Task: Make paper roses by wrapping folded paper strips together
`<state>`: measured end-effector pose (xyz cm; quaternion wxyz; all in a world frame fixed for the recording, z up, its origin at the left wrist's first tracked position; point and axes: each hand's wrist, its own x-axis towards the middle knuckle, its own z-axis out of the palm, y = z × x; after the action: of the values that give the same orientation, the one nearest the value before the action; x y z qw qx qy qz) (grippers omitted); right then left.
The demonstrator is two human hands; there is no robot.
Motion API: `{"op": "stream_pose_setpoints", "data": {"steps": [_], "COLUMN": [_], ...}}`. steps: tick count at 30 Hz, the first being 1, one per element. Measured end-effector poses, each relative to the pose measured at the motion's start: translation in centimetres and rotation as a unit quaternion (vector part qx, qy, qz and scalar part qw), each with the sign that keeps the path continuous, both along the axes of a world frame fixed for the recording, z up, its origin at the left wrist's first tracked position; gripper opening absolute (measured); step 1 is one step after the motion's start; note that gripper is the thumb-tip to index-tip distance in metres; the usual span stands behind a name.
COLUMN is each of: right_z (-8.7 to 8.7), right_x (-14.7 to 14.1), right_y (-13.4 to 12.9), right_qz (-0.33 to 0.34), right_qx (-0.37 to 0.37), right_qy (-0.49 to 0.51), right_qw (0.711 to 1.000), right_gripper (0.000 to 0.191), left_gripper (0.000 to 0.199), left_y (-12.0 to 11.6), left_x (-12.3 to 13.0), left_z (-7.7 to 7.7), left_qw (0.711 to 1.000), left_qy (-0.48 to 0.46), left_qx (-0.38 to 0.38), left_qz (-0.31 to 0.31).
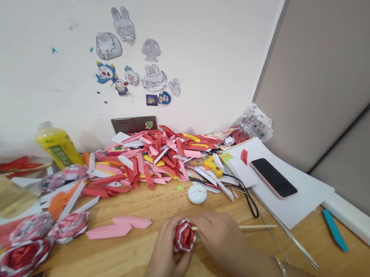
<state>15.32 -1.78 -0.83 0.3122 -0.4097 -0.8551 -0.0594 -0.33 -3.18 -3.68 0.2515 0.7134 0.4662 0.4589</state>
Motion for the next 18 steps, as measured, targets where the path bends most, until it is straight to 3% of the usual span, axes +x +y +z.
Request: {"op": "stream_pose_setpoints", "data": {"steps": [2,5,8,15,18], "right_z": [0.8,1.9,2.4,2.4,2.3], "right_x": [0.4,0.9,1.1,0.6,0.7], "right_y": [0.3,0.9,1.2,0.4,0.4], "right_qz": [0.003,-0.018,-0.01,-0.005,-0.004], "right_qx": [-0.108,-0.248,-0.313,-0.238,-0.217], "right_qy": [0.057,0.148,0.179,0.111,0.103], "right_qw": [0.993,0.957,0.933,0.965,0.971], "right_gripper": [0.016,0.005,0.005,0.016,0.016], "left_gripper": [0.034,0.038,0.041,0.046,0.057], "left_y": [-0.1,-0.2,-0.3,-0.2,0.0], "left_x": [0.0,0.1,0.1,0.1,0.3], "left_z": [0.1,0.6,1.1,0.7,0.5], "left_qw": [0.997,0.984,0.973,0.953,0.934], "left_qy": [-0.044,-0.114,-0.162,-0.213,-0.25], "left_qx": [-0.054,-0.129,-0.16,-0.209,-0.235], "left_qz": [-0.016,-0.038,-0.048,-0.053,-0.099]}}
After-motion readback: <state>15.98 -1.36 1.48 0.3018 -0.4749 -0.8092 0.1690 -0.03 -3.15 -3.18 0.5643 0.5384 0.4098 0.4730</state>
